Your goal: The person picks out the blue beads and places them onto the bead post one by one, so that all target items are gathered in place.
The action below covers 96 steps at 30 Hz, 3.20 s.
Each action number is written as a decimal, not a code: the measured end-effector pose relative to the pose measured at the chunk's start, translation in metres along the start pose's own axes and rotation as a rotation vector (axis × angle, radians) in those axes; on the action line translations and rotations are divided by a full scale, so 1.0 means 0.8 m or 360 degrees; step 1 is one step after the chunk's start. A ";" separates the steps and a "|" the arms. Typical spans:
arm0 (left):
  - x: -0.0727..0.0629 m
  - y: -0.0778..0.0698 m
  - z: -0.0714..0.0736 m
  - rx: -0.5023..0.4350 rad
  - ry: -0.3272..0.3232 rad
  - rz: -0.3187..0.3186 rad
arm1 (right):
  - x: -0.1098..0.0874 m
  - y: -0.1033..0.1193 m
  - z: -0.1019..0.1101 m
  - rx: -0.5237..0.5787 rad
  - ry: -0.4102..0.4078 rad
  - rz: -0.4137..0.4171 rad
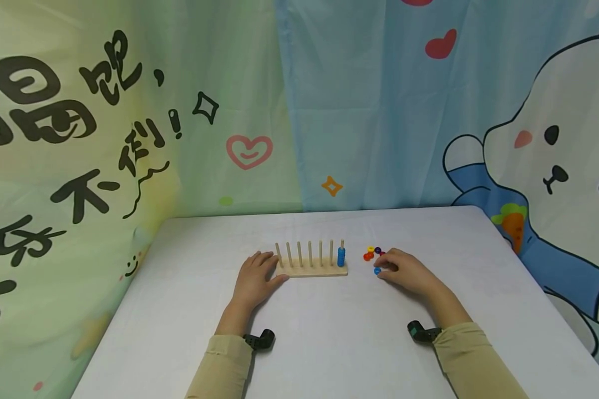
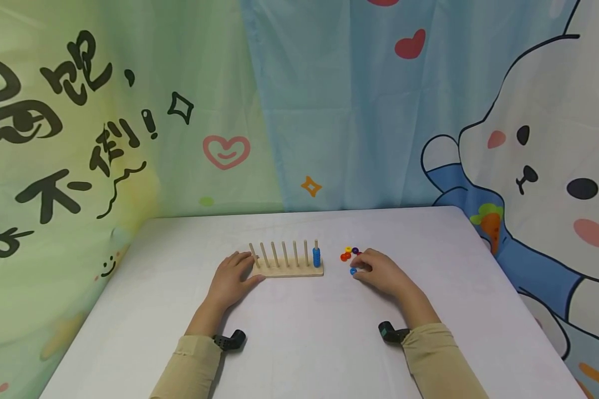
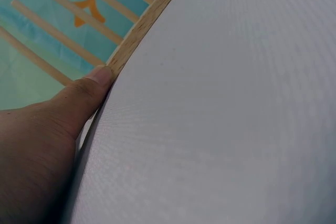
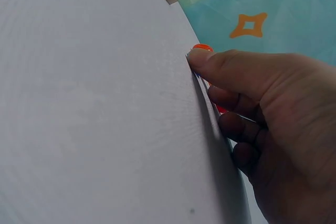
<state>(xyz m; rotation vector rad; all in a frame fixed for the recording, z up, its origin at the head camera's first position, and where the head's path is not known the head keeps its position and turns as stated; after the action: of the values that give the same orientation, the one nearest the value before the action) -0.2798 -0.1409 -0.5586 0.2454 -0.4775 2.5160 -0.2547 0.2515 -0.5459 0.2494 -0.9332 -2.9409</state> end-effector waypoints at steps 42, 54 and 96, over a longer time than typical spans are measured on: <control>0.000 -0.005 0.005 0.0003 -0.0038 -0.0017 | 0.018 0.102 0.061 0.0052 -0.0024 0.0138; 0.000 -0.005 0.005 0.0007 -0.0041 -0.0016 | 0.025 0.141 0.061 0.0051 -0.0021 0.0318; 0.000 -0.004 0.022 -0.0016 0.0205 0.0044 | -0.012 0.114 0.041 -0.0432 -0.0252 0.0158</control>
<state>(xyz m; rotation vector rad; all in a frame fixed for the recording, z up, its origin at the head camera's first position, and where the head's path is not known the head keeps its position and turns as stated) -0.2769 -0.1455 -0.5416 0.0727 -0.4443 2.5366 -0.2513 0.1962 -0.4655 -0.0409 -0.5304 -2.9810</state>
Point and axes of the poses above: each hand's wrist, its own x-axis towards the middle knuckle, its own z-axis out of the back of the hand, y = z × x, the point moved 3 cm from there along x, towards the middle knuckle, and after that the axes turned 13 degrees about -z, right-handed, at the moved point
